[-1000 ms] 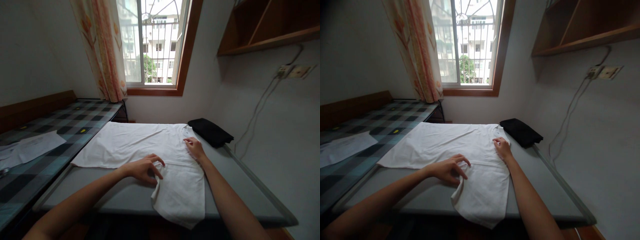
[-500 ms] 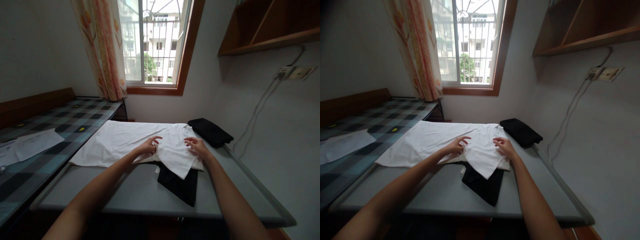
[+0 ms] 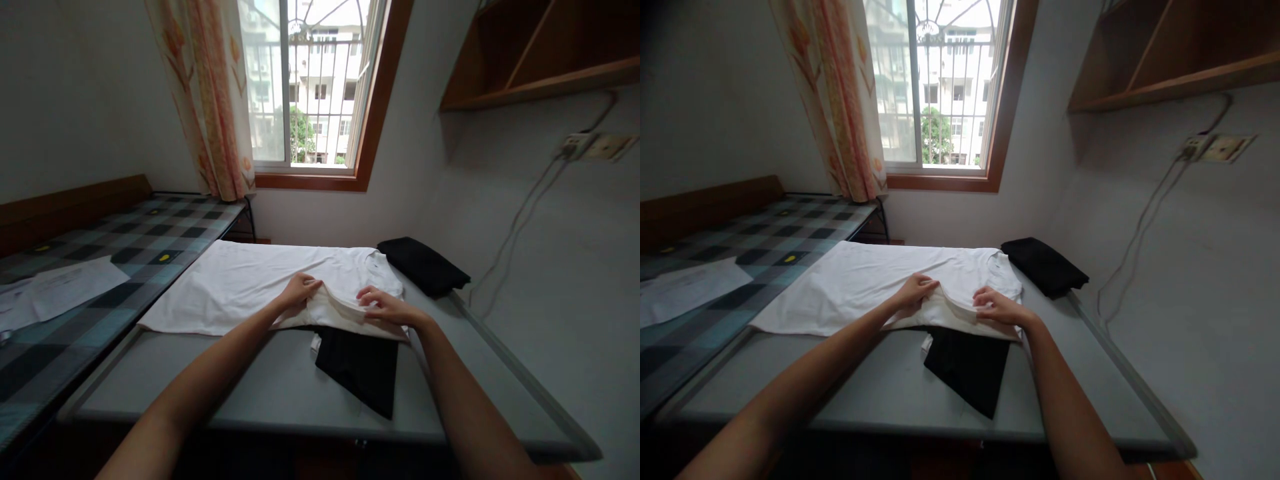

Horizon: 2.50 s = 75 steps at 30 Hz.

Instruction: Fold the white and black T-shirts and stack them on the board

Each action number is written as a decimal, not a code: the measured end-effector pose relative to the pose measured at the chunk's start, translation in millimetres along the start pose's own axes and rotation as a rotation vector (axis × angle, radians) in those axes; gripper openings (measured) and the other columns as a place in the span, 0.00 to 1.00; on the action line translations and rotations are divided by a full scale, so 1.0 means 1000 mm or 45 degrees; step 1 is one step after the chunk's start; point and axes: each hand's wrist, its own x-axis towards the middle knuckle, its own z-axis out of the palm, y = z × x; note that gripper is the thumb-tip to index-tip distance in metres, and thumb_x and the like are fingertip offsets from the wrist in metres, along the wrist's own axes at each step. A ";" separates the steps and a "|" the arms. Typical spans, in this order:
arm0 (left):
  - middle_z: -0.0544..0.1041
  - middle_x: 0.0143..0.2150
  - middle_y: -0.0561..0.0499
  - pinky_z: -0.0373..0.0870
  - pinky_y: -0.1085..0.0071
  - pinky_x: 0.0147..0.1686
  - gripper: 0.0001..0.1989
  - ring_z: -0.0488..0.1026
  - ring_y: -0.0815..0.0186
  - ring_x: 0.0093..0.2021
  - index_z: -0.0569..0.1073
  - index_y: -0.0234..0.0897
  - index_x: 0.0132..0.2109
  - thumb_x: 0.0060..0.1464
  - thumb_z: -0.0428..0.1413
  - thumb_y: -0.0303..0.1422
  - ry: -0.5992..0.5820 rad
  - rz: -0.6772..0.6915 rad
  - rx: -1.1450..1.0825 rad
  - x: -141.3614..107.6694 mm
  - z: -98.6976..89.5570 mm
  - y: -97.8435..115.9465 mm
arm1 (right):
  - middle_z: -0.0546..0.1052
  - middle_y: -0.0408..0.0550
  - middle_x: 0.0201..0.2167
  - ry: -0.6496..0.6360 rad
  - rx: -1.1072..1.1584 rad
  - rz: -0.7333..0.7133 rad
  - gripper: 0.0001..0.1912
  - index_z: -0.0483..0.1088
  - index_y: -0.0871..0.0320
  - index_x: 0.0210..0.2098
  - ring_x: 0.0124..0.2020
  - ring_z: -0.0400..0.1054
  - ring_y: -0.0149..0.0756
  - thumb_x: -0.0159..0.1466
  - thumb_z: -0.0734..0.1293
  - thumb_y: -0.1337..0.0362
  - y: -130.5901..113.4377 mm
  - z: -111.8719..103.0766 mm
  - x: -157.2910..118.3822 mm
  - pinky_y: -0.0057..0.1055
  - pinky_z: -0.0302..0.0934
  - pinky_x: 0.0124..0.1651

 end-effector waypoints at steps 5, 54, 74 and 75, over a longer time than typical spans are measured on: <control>0.69 0.22 0.53 0.60 0.74 0.24 0.17 0.65 0.69 0.22 0.76 0.32 0.34 0.53 0.53 0.43 0.129 -0.121 0.200 0.013 -0.002 0.000 | 0.78 0.52 0.30 0.762 0.107 0.327 0.24 0.73 0.61 0.39 0.32 0.71 0.40 0.63 0.57 0.47 0.030 0.005 0.016 0.32 0.63 0.35; 0.47 0.72 0.50 0.39 0.32 0.60 0.38 0.42 0.40 0.69 0.53 0.49 0.69 0.57 0.36 0.59 0.149 -0.479 1.367 -0.062 -0.157 -0.064 | 0.57 0.50 0.67 0.472 -0.817 0.610 0.29 0.57 0.48 0.65 0.67 0.46 0.48 0.69 0.49 0.48 0.040 0.025 0.046 0.51 0.42 0.65; 0.45 0.72 0.51 0.40 0.37 0.61 0.34 0.41 0.43 0.70 0.50 0.48 0.70 0.61 0.36 0.53 0.109 -0.502 1.432 -0.076 -0.156 -0.060 | 0.54 0.48 0.69 0.417 -0.850 0.593 0.30 0.54 0.50 0.67 0.69 0.42 0.48 0.69 0.48 0.49 0.045 0.028 0.034 0.51 0.41 0.67; 0.45 0.72 0.51 0.40 0.37 0.61 0.34 0.41 0.43 0.70 0.50 0.47 0.70 0.61 0.36 0.53 0.104 -0.505 1.428 -0.077 -0.155 -0.059 | 0.54 0.48 0.69 0.421 -0.850 0.590 0.30 0.54 0.50 0.67 0.69 0.42 0.48 0.69 0.48 0.49 0.044 0.029 0.033 0.51 0.41 0.66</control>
